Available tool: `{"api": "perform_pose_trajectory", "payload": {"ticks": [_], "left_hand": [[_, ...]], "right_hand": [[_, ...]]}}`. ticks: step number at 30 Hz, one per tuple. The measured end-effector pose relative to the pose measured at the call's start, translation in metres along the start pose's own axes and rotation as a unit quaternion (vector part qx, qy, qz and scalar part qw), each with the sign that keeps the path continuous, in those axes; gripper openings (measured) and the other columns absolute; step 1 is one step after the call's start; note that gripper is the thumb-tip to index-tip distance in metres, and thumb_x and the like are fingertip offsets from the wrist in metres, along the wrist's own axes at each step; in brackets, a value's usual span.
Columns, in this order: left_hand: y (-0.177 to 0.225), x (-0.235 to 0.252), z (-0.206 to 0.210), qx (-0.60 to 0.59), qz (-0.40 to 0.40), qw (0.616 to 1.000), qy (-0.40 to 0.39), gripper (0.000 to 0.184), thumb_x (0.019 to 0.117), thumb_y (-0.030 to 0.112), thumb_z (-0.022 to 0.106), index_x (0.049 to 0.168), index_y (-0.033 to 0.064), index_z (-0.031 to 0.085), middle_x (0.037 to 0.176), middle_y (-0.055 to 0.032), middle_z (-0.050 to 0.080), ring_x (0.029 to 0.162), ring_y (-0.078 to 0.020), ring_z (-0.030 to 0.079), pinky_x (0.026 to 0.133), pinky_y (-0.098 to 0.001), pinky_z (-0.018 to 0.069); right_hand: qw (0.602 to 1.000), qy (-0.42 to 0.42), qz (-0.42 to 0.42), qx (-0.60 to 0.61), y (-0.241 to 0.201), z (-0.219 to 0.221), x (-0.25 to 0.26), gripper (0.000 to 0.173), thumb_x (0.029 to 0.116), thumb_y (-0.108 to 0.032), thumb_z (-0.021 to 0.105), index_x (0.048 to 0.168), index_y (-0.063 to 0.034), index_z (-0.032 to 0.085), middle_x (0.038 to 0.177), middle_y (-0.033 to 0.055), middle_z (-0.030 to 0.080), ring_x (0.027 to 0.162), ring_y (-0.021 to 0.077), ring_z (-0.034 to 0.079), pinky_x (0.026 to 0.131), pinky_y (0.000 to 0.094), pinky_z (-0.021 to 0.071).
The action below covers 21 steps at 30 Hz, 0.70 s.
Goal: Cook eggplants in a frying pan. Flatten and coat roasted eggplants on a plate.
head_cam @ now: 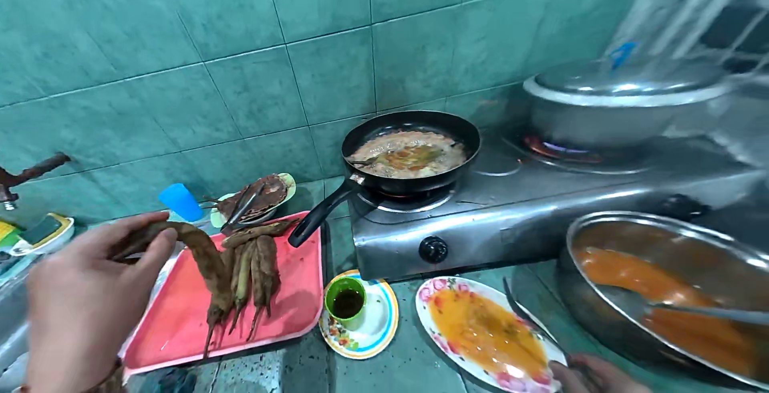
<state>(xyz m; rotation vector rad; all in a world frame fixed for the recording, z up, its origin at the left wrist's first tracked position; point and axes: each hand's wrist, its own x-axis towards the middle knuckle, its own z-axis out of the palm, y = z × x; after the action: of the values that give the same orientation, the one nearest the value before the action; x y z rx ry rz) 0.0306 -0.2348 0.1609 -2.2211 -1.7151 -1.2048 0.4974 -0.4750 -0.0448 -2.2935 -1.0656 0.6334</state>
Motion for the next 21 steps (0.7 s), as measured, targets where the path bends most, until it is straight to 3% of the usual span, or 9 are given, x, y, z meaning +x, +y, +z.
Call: {"api": "perform_pose_trajectory", "payload": {"ticks": [3, 5, 9, 12, 14, 18, 21], "left_hand": [[0.043, -0.008, -0.022, -0.065, 0.002, 0.998, -0.026, 0.029, 0.0965, 0.011, 0.064, 0.12, -0.0067, 0.067, 0.102, -0.016, 0.069, 0.081, -0.0105, 0.065, 0.075, -0.0281, 0.0562], [0.072, -0.016, -0.033, -0.116, -0.001, 0.992, -0.054, 0.03, 0.0942, 0.006, 0.062, 0.119, -0.0099, 0.064, 0.097, -0.0098, 0.067, 0.079, -0.0037, 0.063, 0.073, -0.0193, 0.0547], [0.109, -0.033, -0.03, -0.152, 0.059, 0.983, -0.085, 0.034, 0.0925, 0.015, 0.064, 0.119, -0.0059, 0.066, 0.098, -0.0039, 0.068, 0.08, -0.0037, 0.066, 0.072, -0.0199, 0.0571], [0.129, -0.045, -0.001, -0.186, 0.136, 0.969, -0.091, 0.03, 0.0923, 0.027, 0.07, 0.117, 0.0099, 0.073, 0.1, 0.0046, 0.072, 0.079, -0.0045, 0.069, 0.067, -0.0231, 0.0612], [0.147, -0.057, 0.026, -0.23, 0.153, 0.956, -0.103, 0.026, 0.0912, 0.027, 0.072, 0.114, 0.0152, 0.075, 0.098, 0.0073, 0.072, 0.077, -0.0035, 0.068, 0.064, -0.0225, 0.0607], [0.176, -0.092, 0.083, -0.38, 0.105, 0.904, -0.163, 0.02, 0.0922, 0.017, 0.074, 0.11, 0.0081, 0.076, 0.097, 0.0012, 0.073, 0.079, -0.006, 0.071, 0.069, -0.0235, 0.0641], [0.179, -0.121, 0.125, -0.466, 0.04, 0.857, -0.217, 0.022, 0.093, 0.01, 0.072, 0.113, 0.0002, 0.075, 0.103, -0.0062, 0.074, 0.087, -0.0105, 0.074, 0.077, -0.0269, 0.0652]], "right_hand": [[1.0, -0.007, -0.025, 0.003, -0.008, -0.006, 0.002, 0.04, 0.0997, -0.026, 0.061, 0.12, 0.0076, 0.068, 0.098, 0.0289, 0.07, 0.086, 0.0442, 0.068, 0.082, 0.0641, 0.0509], [0.999, -0.02, -0.039, 0.001, -0.011, -0.01, 0.007, 0.038, 0.1008, -0.025, 0.06, 0.122, 0.0064, 0.068, 0.1, 0.0294, 0.071, 0.09, 0.0463, 0.068, 0.084, 0.0659, 0.0507], [0.998, -0.031, -0.056, -0.001, -0.016, -0.01, 0.023, 0.032, 0.1008, -0.02, 0.061, 0.121, 0.0037, 0.07, 0.098, 0.0264, 0.072, 0.088, 0.0428, 0.069, 0.083, 0.0648, 0.0517], [0.997, -0.049, -0.055, 0.002, -0.02, -0.01, 0.034, 0.029, 0.1012, -0.017, 0.062, 0.122, 0.0019, 0.07, 0.1, 0.025, 0.072, 0.09, 0.0406, 0.069, 0.085, 0.0629, 0.0525], [0.997, -0.053, -0.06, 0.006, -0.021, -0.009, 0.039, 0.028, 0.1009, -0.016, 0.062, 0.122, 0.0008, 0.07, 0.101, 0.0238, 0.072, 0.091, 0.0392, 0.069, 0.085, 0.0619, 0.0528], [0.993, -0.027, -0.107, 0.033, -0.017, -0.016, 0.034, 0.035, 0.1038, -0.028, 0.059, 0.122, -0.0006, 0.07, 0.1, 0.0215, 0.073, 0.088, 0.036, 0.07, 0.083, 0.0607, 0.0543], [0.986, -0.017, -0.158, 0.057, -0.012, -0.029, 0.02, 0.036, 0.1075, -0.022, 0.048, 0.118, 0.0044, 0.07, 0.096, 0.0221, 0.071, 0.082, 0.0318, 0.068, 0.077, 0.0546, 0.0544]]}}
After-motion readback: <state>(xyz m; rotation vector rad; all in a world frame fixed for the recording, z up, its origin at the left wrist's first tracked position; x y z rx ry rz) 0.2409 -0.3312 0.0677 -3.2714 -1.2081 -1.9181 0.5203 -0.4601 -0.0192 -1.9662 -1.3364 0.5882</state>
